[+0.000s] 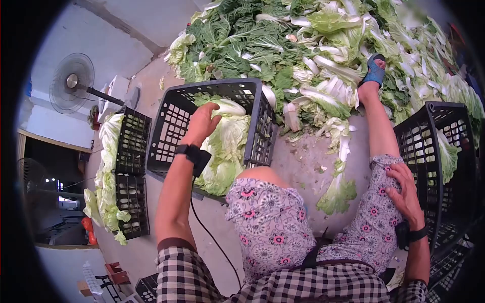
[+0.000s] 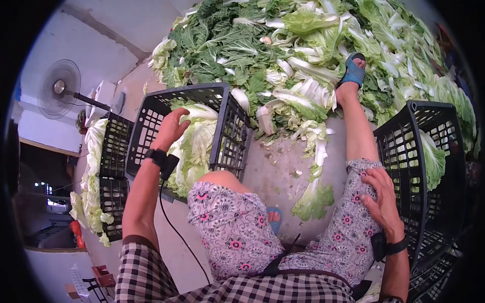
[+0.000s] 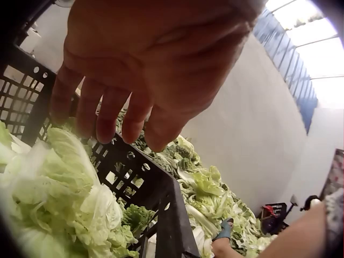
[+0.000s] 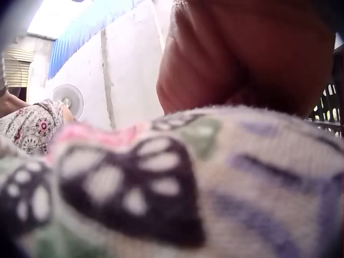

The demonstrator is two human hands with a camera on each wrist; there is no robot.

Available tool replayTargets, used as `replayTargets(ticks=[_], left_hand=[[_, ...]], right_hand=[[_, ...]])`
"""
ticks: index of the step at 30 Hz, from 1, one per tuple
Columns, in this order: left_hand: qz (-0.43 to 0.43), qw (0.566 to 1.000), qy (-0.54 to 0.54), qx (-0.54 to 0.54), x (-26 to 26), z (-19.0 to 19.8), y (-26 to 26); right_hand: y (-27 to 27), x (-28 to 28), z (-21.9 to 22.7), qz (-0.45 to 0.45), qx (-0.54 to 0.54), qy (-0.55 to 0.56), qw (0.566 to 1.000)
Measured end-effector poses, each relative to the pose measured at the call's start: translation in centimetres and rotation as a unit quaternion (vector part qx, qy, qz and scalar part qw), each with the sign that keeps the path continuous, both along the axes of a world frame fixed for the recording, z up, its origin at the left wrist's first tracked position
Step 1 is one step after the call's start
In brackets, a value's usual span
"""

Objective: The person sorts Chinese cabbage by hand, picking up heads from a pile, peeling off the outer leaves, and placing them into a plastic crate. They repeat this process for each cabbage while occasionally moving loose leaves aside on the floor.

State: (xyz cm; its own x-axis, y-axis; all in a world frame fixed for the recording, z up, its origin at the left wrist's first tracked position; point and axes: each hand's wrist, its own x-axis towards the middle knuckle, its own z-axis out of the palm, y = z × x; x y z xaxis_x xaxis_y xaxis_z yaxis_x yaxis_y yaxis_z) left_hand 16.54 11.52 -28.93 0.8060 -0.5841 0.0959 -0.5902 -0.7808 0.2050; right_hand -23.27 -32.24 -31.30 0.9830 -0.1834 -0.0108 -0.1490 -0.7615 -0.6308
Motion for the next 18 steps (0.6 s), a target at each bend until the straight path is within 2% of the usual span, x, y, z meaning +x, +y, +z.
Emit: replayTargets(ticks=[2,7,13,17,18], left_hand=[[-0.025,0.999,-0.012,0.035,2.6,-2.0,-0.9],[0.012,0.988,-0.017,0.156,6.0,-6.8,-1.8],[0.063,0.956,-0.004,0.288,5.5,-5.7,-3.6],[-0.006,0.963,-0.191,0.192,4.1,-5.7,-1.6],[-0.035,0.964,-0.208,0.161,3.8,-5.3,-1.1]], right_hand=[[0.1,0.4,0.2,0.0,-0.028,-0.003,1.0],[0.5,1.6,0.6,-0.031,-0.038,0.021,0.999],[0.7,2.4,0.7,-0.049,-0.051,0.019,0.997],[0.7,2.2,0.7,-0.057,-0.042,0.013,0.997],[0.9,2.2,0.7,-0.058,-0.04,0.01,0.997]])
